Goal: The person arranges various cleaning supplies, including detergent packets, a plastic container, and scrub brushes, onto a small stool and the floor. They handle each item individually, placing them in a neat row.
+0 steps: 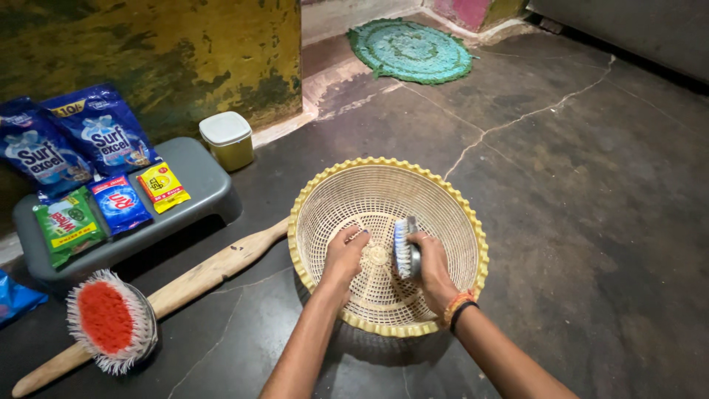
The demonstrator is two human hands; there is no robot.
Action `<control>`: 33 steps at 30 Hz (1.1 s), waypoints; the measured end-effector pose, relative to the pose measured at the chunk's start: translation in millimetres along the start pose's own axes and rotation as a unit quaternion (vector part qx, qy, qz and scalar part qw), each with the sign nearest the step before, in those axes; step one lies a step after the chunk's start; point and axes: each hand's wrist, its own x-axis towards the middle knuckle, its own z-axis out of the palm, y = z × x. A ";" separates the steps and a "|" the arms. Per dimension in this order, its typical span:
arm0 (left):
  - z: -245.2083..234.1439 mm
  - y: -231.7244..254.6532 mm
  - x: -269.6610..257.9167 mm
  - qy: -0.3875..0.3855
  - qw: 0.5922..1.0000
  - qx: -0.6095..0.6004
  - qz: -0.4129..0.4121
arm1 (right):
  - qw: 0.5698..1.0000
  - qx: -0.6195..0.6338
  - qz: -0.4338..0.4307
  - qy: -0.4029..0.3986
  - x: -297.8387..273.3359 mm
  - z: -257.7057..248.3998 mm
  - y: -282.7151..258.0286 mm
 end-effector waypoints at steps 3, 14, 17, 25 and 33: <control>-3.9 -4.2 2.1 -0.006 1.000 -0.013 -0.002 | 0.973 0.207 0.089 -0.054 -9.6 -0.4 -5.6; 6.6 -13.6 9.1 -0.105 0.988 -0.077 -0.087 | 0.928 0.305 0.175 -0.125 -34.9 1.8 -31.3; 8.9 -13.3 5.8 -0.132 0.983 -0.110 -0.073 | 0.936 0.276 0.154 -0.155 -35.9 -1.0 -27.9; 13.9 -8.8 -5.6 -0.131 0.980 -0.131 -0.065 | 0.943 0.268 0.159 -0.118 -28.1 -1.9 -13.2; 13.2 -4.3 -18.9 -0.143 0.966 -0.204 -0.074 | 0.952 0.253 0.146 -0.093 -32.1 1.2 -15.1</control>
